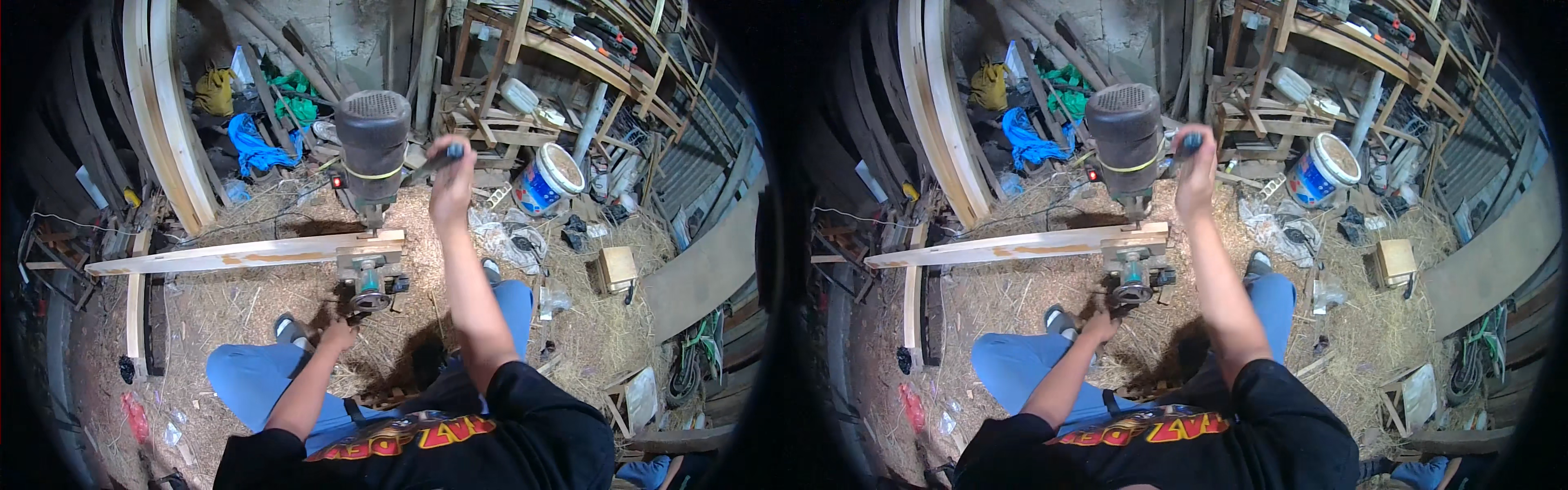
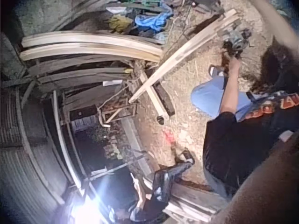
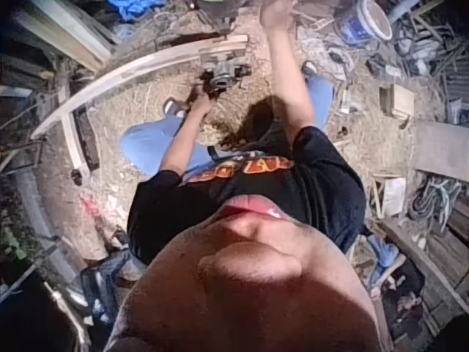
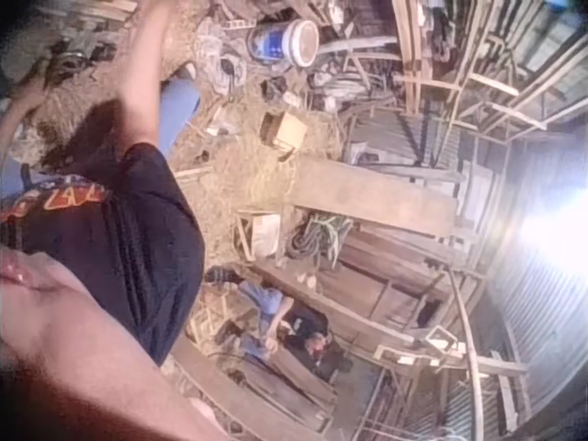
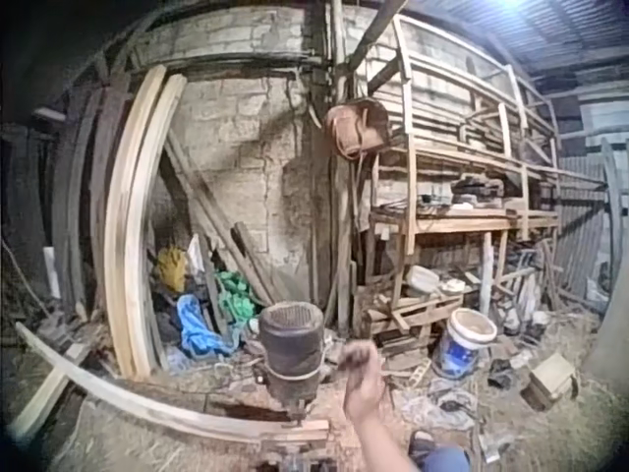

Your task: The person operates a stationary wood router by moving a wooden board along the guide to carve a groove, then uses a hammer and a small tool to clear debris or adjust the cut area.

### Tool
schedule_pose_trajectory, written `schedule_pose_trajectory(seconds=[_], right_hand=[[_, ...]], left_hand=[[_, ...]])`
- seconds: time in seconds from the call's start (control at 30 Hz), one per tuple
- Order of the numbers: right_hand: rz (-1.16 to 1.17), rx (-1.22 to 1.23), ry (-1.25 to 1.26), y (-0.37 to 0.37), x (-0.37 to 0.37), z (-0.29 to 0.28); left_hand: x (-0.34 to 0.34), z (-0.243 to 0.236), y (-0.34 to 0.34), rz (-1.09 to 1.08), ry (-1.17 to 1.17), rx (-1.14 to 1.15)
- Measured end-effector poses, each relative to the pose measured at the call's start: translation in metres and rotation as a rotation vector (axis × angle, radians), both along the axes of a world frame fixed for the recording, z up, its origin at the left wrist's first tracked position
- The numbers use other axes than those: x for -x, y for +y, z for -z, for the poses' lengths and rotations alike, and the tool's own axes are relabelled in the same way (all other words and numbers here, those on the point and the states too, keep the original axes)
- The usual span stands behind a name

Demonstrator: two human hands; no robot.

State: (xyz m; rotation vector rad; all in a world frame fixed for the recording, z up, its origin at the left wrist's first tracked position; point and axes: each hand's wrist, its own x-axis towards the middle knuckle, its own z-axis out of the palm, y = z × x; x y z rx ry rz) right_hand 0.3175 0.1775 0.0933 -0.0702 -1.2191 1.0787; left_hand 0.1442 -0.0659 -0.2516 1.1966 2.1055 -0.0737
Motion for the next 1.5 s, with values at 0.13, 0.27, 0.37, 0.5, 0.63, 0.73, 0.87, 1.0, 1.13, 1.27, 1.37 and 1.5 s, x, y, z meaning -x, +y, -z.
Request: schedule_pose_trajectory(seconds=[0.13, 0.27, 0.37, 0.5, 0.63, 0.73, 0.87, 1.0, 1.13, 1.27, 1.37, 1.5], right_hand=[[-0.078, 0.016, -0.104, 0.080, 0.012, -0.035], [0.104, 0.045, -0.377, 0.124, 0.018, -0.040], [0.066, 0.147, -0.693, 0.108, 0.006, 0.006], [0.046, 0.087, -1.029, 0.046, -0.031, 0.168], [-0.132, -0.097, -1.540, -0.037, -0.028, 0.256], [-0.169, -0.275, -1.775, -0.067, -0.013, 0.280], [-0.131, -0.243, -1.771, -0.074, -0.017, 0.285], [-0.167, -0.324, -1.825, -0.060, -0.013, 0.288], [-0.200, -0.297, -1.849, -0.060, -0.009, 0.284], [-0.237, -0.270, -1.849, -0.056, -0.010, 0.288], [-0.234, -0.255, -1.841, -0.056, -0.011, 0.290], [-0.233, -0.248, -1.834, -0.057, -0.009, 0.288]], left_hand=[[-0.017, 0.003, -0.011, 0.018, 0.143, -0.176], [0.012, 0.037, 0.006, 0.067, 0.130, -0.154], [0.017, 0.042, -0.001, 0.028, 0.108, -0.123], [-0.002, 0.025, 0.005, -0.011, 0.120, -0.159], [0.008, 0.038, 0.000, -0.023, 0.126, -0.207], [0.001, 0.037, 0.004, -0.054, 0.135, -0.181], [-0.018, 0.022, 0.011, -0.028, 0.197, -0.224], [0.010, 0.047, 0.005, -0.126, 0.044, -0.191], [0.012, 0.046, 0.008, -0.107, 0.048, -0.124], [0.001, 0.039, 0.013, -0.084, 0.083, -0.092], [-0.003, 0.044, 0.013, -0.094, 0.112, -0.137], [0.016, 0.052, 0.009, -0.078, 0.076, -0.113]])
